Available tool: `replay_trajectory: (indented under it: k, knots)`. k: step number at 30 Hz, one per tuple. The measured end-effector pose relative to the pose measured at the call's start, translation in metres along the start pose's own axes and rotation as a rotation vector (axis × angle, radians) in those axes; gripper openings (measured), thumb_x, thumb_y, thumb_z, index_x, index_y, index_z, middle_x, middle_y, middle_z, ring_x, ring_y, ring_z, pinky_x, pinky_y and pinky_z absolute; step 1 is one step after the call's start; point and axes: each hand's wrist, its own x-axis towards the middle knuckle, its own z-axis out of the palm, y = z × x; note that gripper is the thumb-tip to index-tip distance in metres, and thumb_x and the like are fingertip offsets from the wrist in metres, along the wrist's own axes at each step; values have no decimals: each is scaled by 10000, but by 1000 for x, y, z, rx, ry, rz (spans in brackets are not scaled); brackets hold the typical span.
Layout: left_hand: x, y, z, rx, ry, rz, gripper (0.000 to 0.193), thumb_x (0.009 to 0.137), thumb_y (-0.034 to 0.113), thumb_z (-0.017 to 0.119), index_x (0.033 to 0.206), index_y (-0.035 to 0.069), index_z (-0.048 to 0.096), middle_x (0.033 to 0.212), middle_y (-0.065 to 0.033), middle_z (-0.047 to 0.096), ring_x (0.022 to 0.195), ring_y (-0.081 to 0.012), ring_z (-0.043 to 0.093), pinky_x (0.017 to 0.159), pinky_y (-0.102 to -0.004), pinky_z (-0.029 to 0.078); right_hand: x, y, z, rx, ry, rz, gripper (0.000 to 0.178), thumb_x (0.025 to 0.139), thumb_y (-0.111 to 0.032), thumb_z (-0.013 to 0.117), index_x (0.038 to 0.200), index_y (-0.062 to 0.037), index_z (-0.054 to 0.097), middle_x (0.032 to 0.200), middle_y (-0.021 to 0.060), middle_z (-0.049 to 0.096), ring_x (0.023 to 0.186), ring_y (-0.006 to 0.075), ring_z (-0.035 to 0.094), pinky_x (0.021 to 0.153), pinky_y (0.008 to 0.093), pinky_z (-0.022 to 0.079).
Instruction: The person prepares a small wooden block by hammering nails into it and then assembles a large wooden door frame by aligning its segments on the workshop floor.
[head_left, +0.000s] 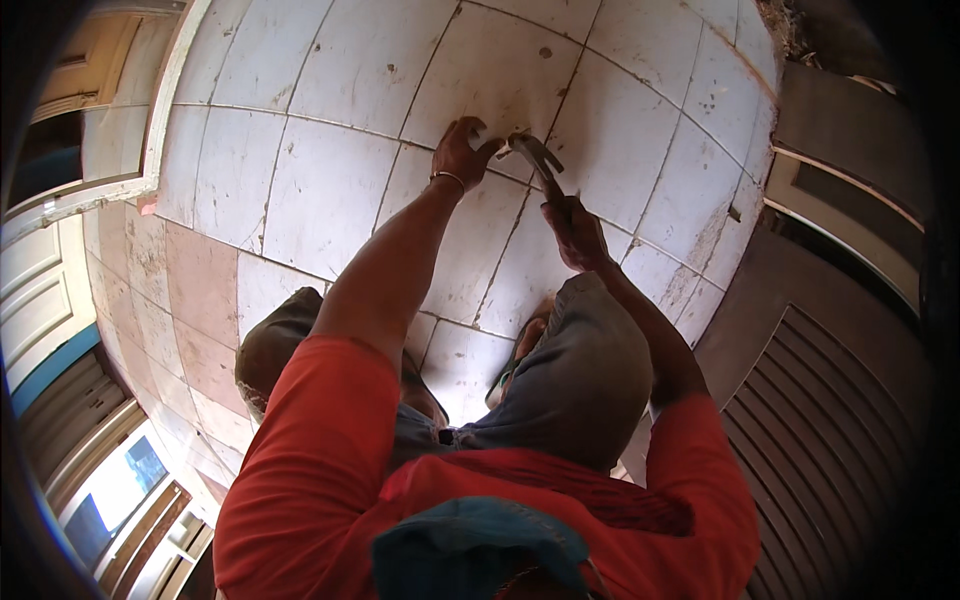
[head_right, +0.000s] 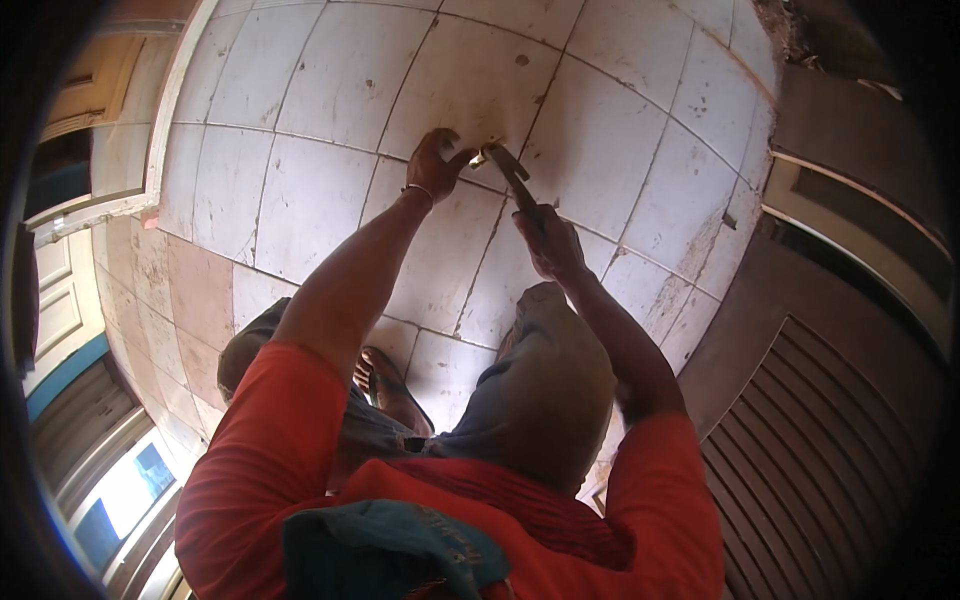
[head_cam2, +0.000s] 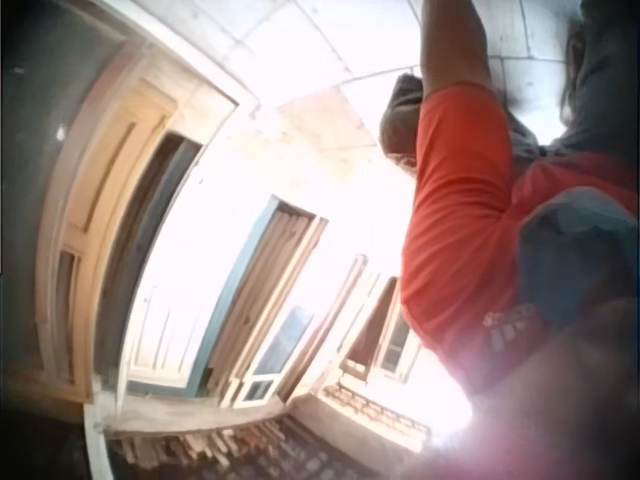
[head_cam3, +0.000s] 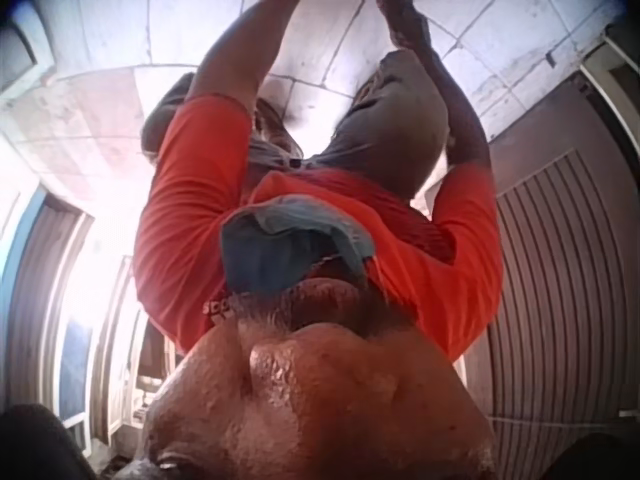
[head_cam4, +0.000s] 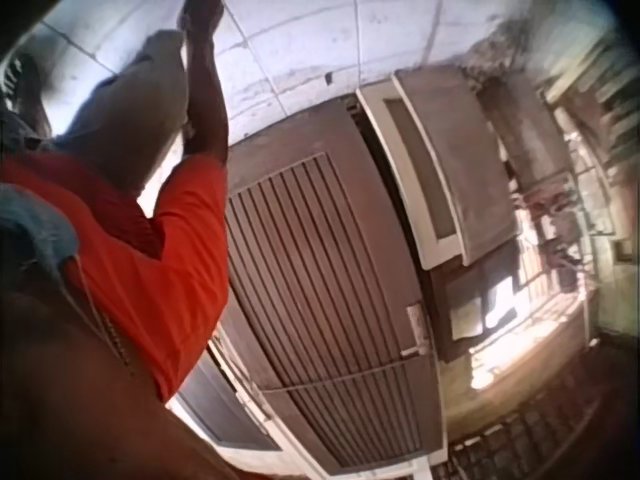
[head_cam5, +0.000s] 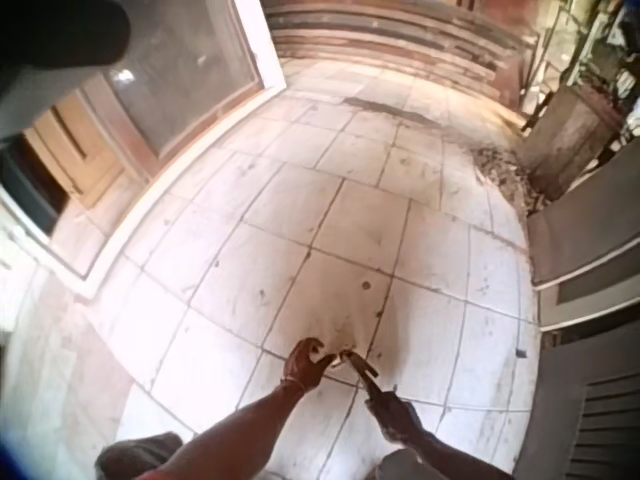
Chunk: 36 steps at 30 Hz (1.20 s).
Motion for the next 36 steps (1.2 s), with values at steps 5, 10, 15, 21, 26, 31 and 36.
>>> replay_trajectory:
  k: [5, 10, 15, 21, 26, 31, 36]
  knots:
    - [0, -8, 0, 49, -42, 74, 197, 773, 310, 756, 825, 126, 709, 963, -81, 631, 922, -247, 618, 815, -363, 479, -13, -36, 0, 240, 48, 106, 349, 915, -352, 615, 1044, -36, 544, 683, 52, 566, 564, 153, 530, 517, 334, 417]
    - [-2, -9, 0, 24, -33, 94, 162, 777, 290, 751, 804, 133, 723, 915, -71, 626, 883, -247, 616, 794, -358, 478, 8, -45, -15, -207, 43, 70, 354, 925, -372, 593, 990, -26, 559, 653, 88, 565, 581, 161, 556, 530, 371, 433]
    - [-1, -16, 5, 4, -18, 97, 135, 776, 272, 752, 776, 138, 734, 881, -66, 617, 845, -244, 613, 764, -354, 482, 7, -61, -27, -79, -32, 122, 462, 935, -465, 528, 1072, -24, 542, 695, 180, 616, 651, 357, 630, 594, 425, 462]
    - [0, 0, -1, 36, -26, -15, 358, 728, 311, 796, 954, 98, 616, 802, -85, 602, 758, -249, 610, 712, -376, 485, 22, -64, -31, -396, -58, 38, 483, 947, -476, 496, 1024, -1, 539, 678, 178, 596, 665, 353, 622, 604, 429, 463]
    - [8, -2, -6, 131, -147, -154, 514, 716, 338, 797, 1069, 107, 503, 881, -117, 630, 884, -304, 620, 769, -411, 479, 33, -77, -44, -185, -113, 239, 475, 925, -475, 538, 982, -4, 557, 714, 170, 617, 675, 331, 626, 627, 409, 466]
    - [10, -1, 0, 162, -79, -113, 586, 672, 385, 822, 1058, 88, 497, 828, -112, 617, 792, -301, 619, 721, -416, 482, 13, -78, -30, 118, 204, -104, 459, 907, -487, 569, 927, -28, 570, 696, 120, 606, 629, 255, 619, 594, 359, 459]
    - [20, -2, 4, 164, -30, -78, 601, 676, 381, 814, 1082, 78, 490, 923, -136, 642, 893, -324, 631, 771, -425, 486, 37, -59, -38, -279, -88, 250, 632, 891, -624, 481, 999, -14, 606, 857, 232, 656, 873, 370, 646, 757, 440, 476]
